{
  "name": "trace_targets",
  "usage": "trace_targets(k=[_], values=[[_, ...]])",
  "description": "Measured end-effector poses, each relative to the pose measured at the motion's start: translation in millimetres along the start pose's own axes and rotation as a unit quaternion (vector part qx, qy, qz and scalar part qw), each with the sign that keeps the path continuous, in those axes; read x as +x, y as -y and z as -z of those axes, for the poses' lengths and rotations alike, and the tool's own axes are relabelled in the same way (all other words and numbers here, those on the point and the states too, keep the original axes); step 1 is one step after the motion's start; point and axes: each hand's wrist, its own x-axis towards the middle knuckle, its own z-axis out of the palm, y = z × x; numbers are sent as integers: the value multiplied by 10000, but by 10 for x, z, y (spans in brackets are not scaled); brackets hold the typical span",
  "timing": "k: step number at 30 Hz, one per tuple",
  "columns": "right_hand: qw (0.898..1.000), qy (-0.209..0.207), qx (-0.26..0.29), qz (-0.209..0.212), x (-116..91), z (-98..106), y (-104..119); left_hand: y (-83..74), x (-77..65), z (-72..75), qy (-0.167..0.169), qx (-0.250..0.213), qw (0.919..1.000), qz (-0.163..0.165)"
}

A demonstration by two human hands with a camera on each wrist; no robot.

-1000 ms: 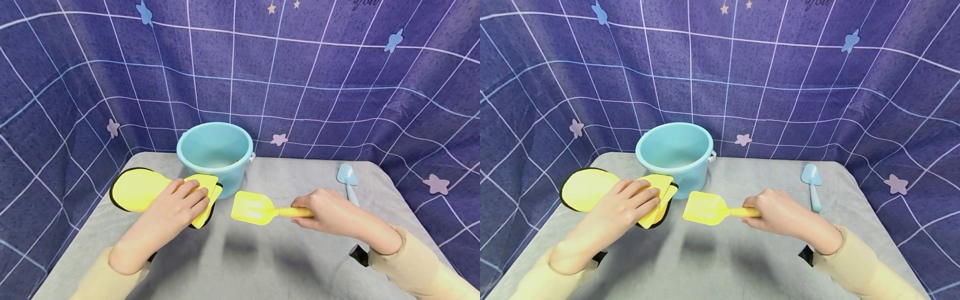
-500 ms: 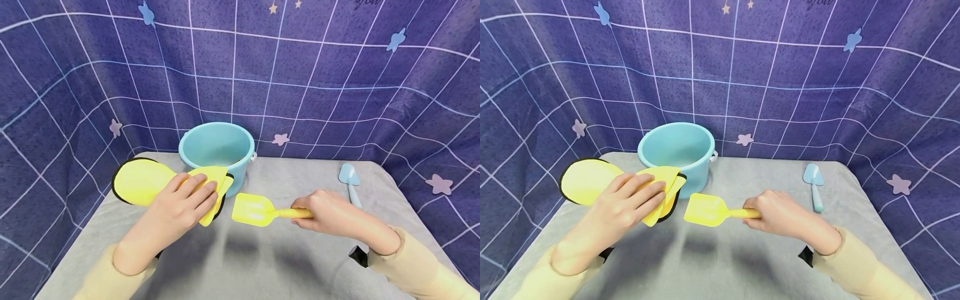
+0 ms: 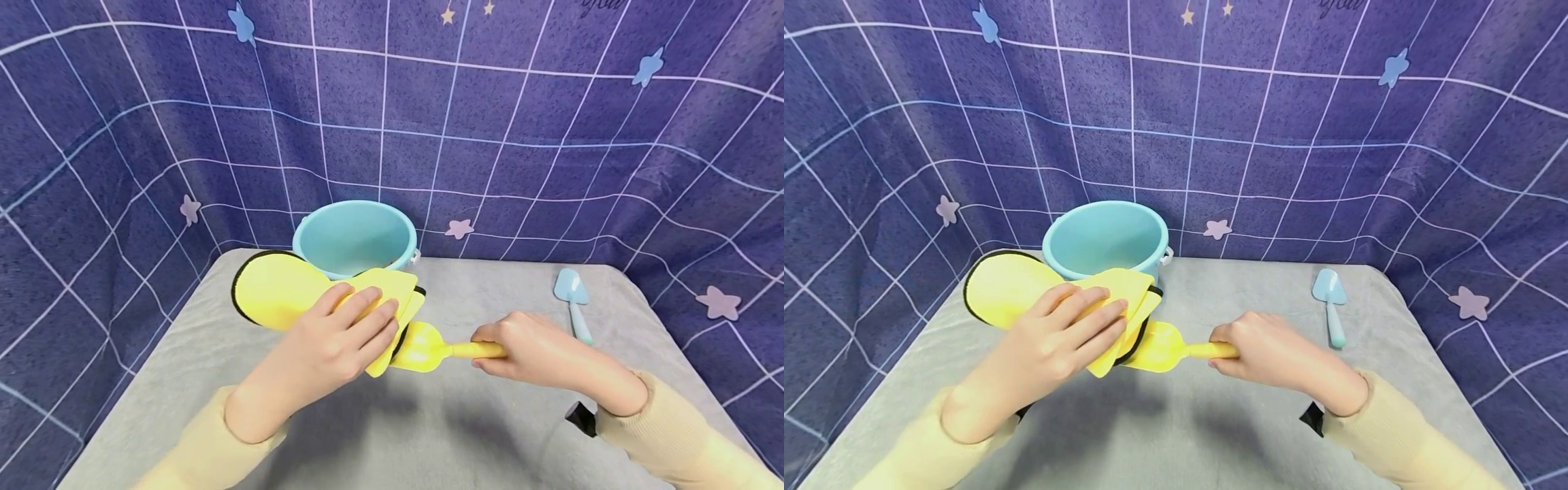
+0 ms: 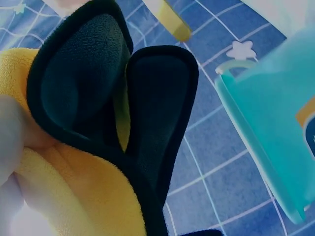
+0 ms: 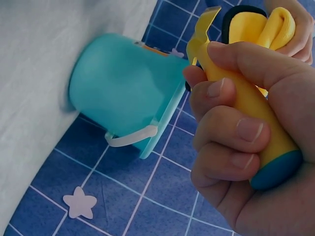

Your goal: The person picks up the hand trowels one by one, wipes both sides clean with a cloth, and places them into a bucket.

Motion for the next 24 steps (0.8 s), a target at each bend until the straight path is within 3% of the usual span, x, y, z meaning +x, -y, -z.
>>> trace_targets(k=[12,24], values=[[9999,145,55,-71,38,-9,23,-183,99,-134,-61,-115,9997,-182],[10000,1,63,44,54,-2,38,-294,95,-236,377,-123,9989,-240]])
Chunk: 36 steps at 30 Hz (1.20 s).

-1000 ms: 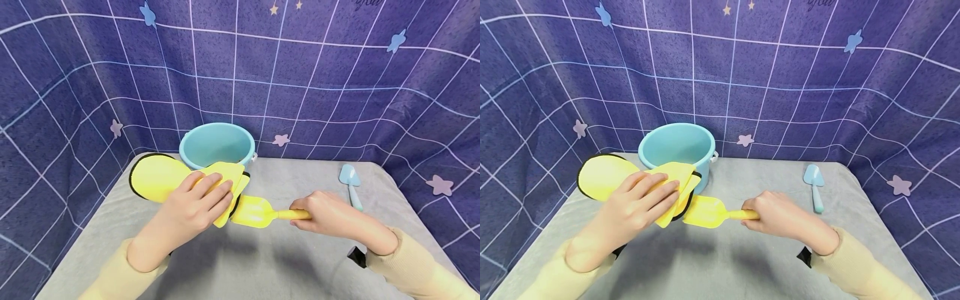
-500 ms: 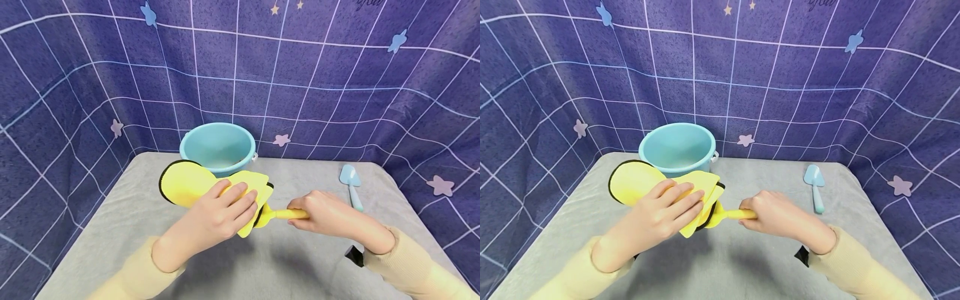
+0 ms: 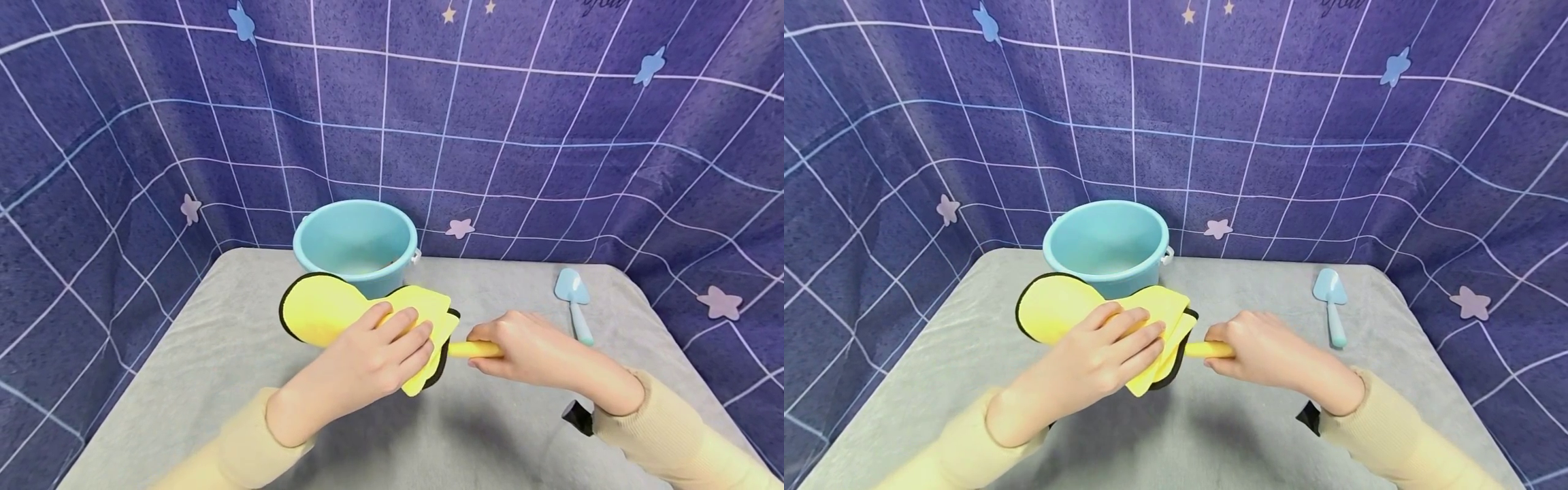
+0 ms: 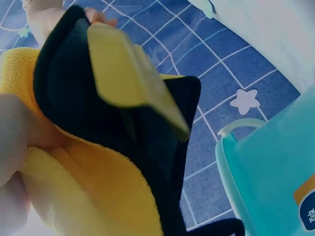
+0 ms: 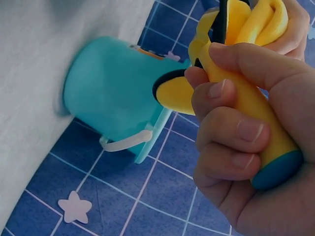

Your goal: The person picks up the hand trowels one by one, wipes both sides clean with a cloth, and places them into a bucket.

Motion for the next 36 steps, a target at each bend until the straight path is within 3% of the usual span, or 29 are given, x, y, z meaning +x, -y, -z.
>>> trace_targets(k=[10,29,36], values=[[9997,-197,-111,109,-9,37,27,-37,21,-57,199,-18,9998,58],[9990,-215,-388,45,6,-17,-24,-213,58,-178,1641,-236,9848,516],[9990,-234,-369,87,11,-26,-36,-212,54,-190,1775,-188,9827,501]])
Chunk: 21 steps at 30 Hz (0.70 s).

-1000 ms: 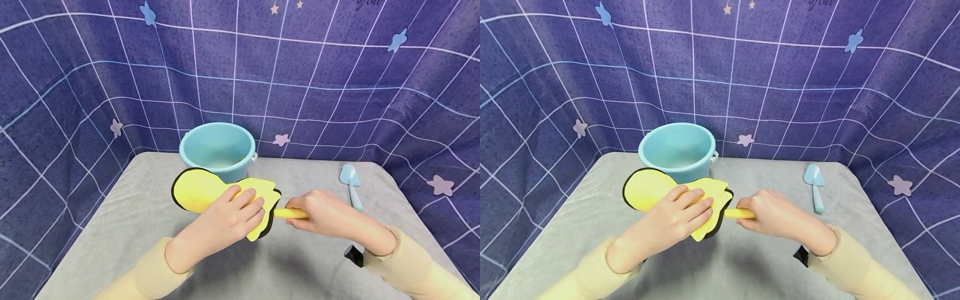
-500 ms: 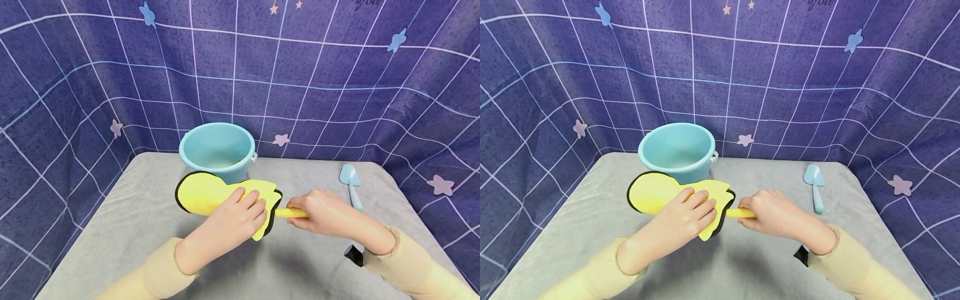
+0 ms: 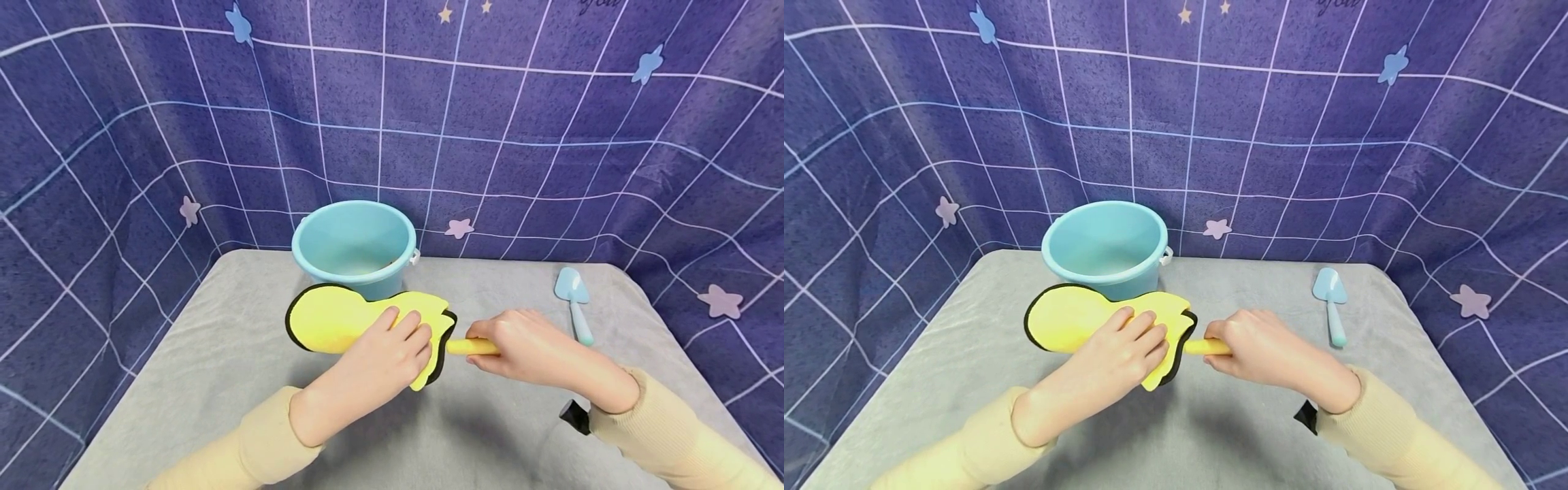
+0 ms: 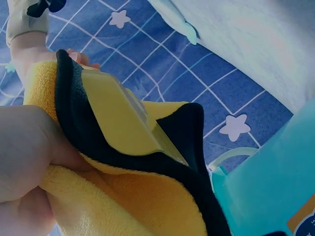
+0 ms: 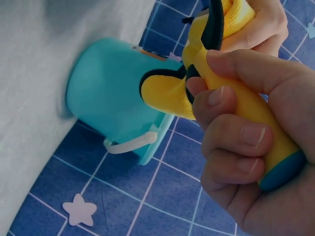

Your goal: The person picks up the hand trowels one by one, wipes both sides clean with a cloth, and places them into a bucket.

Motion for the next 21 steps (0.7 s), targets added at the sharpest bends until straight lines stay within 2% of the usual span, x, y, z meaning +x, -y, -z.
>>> trace_targets(k=[21], values=[[10000,-31,-34,85,-50,-38,-44,18,-150,-73,52,-103,9997,230]])
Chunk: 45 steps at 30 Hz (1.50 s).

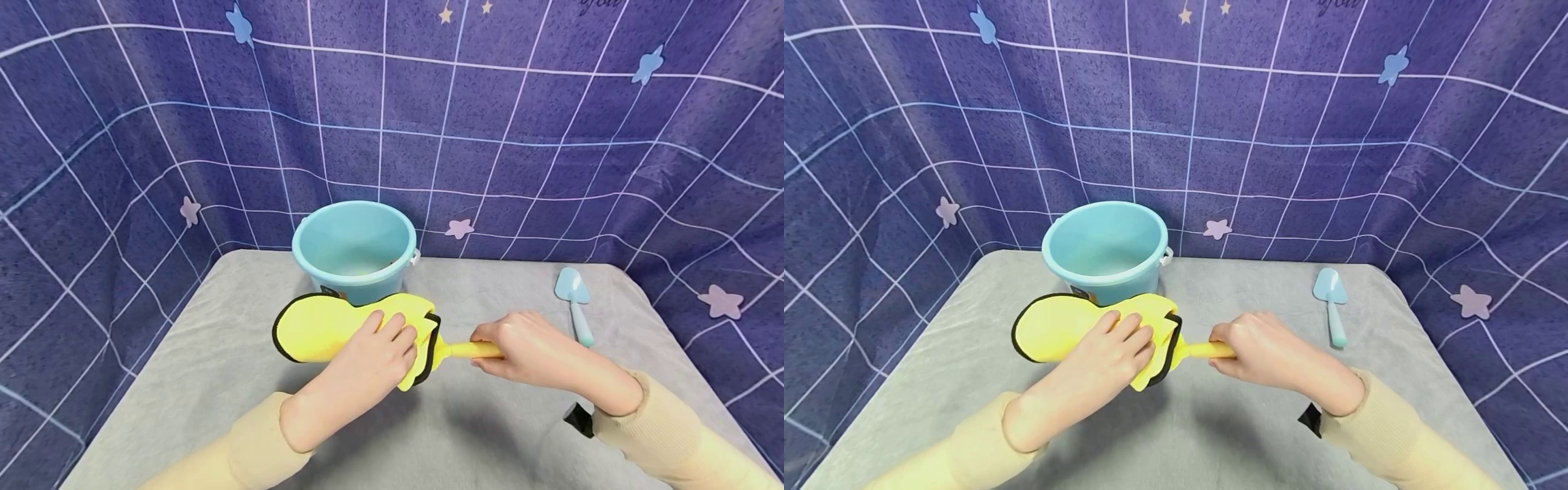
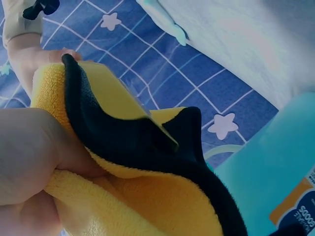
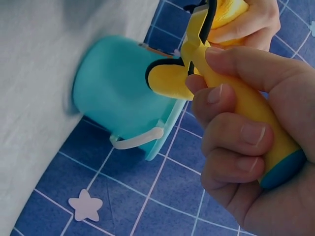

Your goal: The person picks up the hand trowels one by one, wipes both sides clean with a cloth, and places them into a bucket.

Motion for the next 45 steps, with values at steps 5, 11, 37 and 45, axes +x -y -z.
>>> trace_targets(k=[5,11,37,45], values=[[10000,65,-21,-27,-19,16,-5,37,-56,-38,14,-35,10000,81],[9999,135,-4,-65,-24,27,-13,93,-131,-46,116,-83,9999,76],[9996,228,108,-128,-71,85,-30,296,-414,-157,-248,-109,9996,22],[9995,127,197,-188,-91,83,-43,330,-516,-159,-119,-285,9994,170]])
